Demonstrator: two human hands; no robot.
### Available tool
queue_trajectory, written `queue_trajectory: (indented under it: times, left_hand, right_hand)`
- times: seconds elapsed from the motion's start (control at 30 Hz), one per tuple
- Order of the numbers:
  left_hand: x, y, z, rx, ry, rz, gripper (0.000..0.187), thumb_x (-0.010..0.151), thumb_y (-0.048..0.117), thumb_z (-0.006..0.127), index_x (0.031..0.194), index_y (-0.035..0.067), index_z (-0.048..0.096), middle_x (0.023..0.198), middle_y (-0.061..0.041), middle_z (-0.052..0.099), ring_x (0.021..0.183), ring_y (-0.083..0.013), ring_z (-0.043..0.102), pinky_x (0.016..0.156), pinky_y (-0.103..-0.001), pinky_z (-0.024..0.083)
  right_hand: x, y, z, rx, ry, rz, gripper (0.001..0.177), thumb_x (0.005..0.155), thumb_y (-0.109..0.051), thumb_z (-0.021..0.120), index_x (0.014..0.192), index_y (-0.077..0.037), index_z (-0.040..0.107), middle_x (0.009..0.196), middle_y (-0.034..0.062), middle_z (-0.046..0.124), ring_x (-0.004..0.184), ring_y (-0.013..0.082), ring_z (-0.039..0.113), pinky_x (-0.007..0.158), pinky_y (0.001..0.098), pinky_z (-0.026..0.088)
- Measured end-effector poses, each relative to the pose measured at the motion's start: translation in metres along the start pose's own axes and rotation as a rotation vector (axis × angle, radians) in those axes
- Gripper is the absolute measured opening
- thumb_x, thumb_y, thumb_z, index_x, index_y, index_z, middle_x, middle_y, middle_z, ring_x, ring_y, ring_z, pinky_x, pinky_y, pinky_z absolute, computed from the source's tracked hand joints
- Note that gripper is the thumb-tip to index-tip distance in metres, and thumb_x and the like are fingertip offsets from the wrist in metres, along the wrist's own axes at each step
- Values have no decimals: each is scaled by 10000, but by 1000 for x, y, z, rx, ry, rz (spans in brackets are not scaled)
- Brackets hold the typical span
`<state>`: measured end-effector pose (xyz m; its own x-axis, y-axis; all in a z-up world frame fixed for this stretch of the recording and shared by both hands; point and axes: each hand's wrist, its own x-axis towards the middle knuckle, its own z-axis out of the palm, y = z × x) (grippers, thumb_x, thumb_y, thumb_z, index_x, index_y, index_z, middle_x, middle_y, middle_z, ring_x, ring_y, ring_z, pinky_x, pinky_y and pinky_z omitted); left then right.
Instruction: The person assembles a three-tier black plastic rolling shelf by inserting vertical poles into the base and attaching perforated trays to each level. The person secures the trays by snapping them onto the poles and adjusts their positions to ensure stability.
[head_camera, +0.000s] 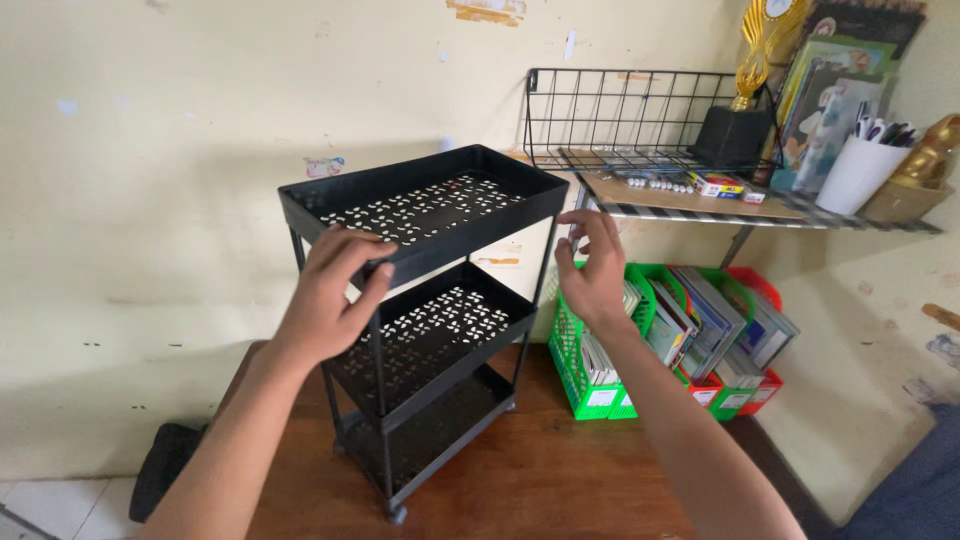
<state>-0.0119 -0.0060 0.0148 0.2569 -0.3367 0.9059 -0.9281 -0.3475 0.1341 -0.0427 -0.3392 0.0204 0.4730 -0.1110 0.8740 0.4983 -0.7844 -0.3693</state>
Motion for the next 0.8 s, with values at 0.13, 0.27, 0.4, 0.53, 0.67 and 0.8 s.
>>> queue_trajectory:
  times: [0.13, 0.27, 0.4, 0.53, 0.67, 0.8]
  left_hand:
    - [-8, -16, -31, -42, 55, -232, 162, 939, 66, 643, 1096, 26, 650, 1061, -128, 667, 947, -278, 679, 704, -362, 552]
    - [-8, -45, -44, 78, 108, -132, 134, 914, -11, 625, 1043, 14, 598, 1008, -146, 658, 898, -333, 661, 798, -437, 529]
    - [-12, -80, -51, 355, 108, -31, 134, 951, -60, 590, 1019, 42, 536, 1047, -119, 659, 1010, -339, 640, 923, -461, 479]
    - [-19, -102, -56, 564, 106, -73, 150, 1027, -47, 595, 1118, 56, 533, 1187, -92, 656, 1133, -320, 605, 1029, -458, 429]
    - [-28, -99, -54, 585, 131, -208, 283, 930, -60, 575, 1190, 52, 573, 1314, -95, 632, 1277, -313, 582, 1061, -473, 387]
    - [-21, -65, -29, 588, 174, -100, 352, 917, 14, 630, 1261, 89, 621, 1402, -117, 618, 1326, -293, 553, 1080, -451, 319]
  right_hand:
    - [8, 15, -9, -59, 72, -189, 270, 941, -17, 622, 1208, -38, 657, 1311, 151, 602, 1236, 357, 580, 1063, 443, 473]
    - [13, 17, -22, 23, -126, -112, 295, 1028, -194, 493, 1155, -37, 709, 1353, 181, 618, 1262, 385, 557, 1099, 460, 407]
    - [8, 5, -33, 142, -248, -135, 469, 1107, -303, 350, 1048, -29, 726, 1227, 153, 718, 1224, 356, 569, 1118, 462, 392]
    - [-8, -17, -30, 59, -243, -233, 481, 1120, -328, 358, 1032, -50, 741, 1100, 118, 754, 1148, 335, 546, 1097, 451, 405]
    - [-17, -39, -21, 20, -280, -337, 447, 1128, -324, 373, 1045, -64, 727, 1076, 79, 750, 1075, 274, 564, 1106, 466, 375]
    - [-18, -55, -16, -11, -218, -411, 431, 1123, -311, 390, 1058, -63, 736, 1120, 87, 760, 1067, 312, 559, 1050, 467, 349]
